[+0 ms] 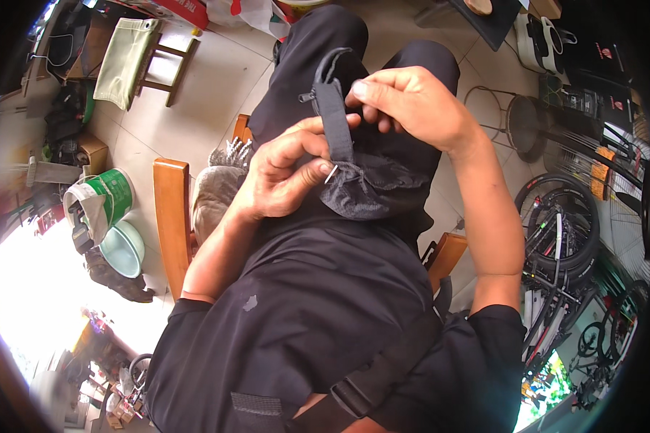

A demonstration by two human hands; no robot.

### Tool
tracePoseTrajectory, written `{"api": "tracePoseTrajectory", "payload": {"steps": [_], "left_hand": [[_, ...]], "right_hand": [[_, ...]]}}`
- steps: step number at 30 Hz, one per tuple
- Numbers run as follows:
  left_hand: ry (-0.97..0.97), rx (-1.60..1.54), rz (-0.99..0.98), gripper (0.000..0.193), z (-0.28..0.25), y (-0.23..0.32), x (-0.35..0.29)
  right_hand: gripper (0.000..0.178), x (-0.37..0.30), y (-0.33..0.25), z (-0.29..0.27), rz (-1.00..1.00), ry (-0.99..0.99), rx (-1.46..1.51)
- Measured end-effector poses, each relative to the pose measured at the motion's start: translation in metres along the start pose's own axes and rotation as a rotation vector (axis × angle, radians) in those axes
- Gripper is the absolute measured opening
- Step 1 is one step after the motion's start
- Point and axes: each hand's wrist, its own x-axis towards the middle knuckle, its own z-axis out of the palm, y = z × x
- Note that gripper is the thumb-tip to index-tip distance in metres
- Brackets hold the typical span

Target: The person is sewing a black bag using a needle and thread. They are sitting in a chair and holding the bag on their lap while stitching the fabric.

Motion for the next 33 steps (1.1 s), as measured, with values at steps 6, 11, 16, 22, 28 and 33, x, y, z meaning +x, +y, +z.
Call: {"api": "tracePoseTrajectory", "payload": {"steps": [6,11,16,22,28,33], "left_hand": [[-0.012,0.073,0.015,0.003,0.001,0.007,0.005],[-0.115,0.268,0.084,0.005,-0.007,0.014,0.011],[-0.152,0.339,0.06,0.009,-0.008,0.016,0.013],[-0.126,0.388,0.046,0.01,-0.007,0.015,0.012],[-0.074,0.298,-0.034,0.012,-0.003,0.011,0.007],[-0.148,0.434,0.086,0.012,0.0,0.014,0.008]], "right_hand": [[0.038,0.026,0.01,0.02,0.091,-0.159,0.44],[0.039,0.021,0.007,-0.001,0.114,0.103,0.092],[0.038,0.015,-0.027,-0.014,-0.225,-0.144,-0.216],[0.011,-0.009,-0.044,0.003,-0.4,0.002,-0.445],[0.018,-0.042,-0.041,0.034,-1.114,0.339,-1.291],[0.013,-0.069,-0.041,0.049,-1.166,0.376,-1.42]]}}
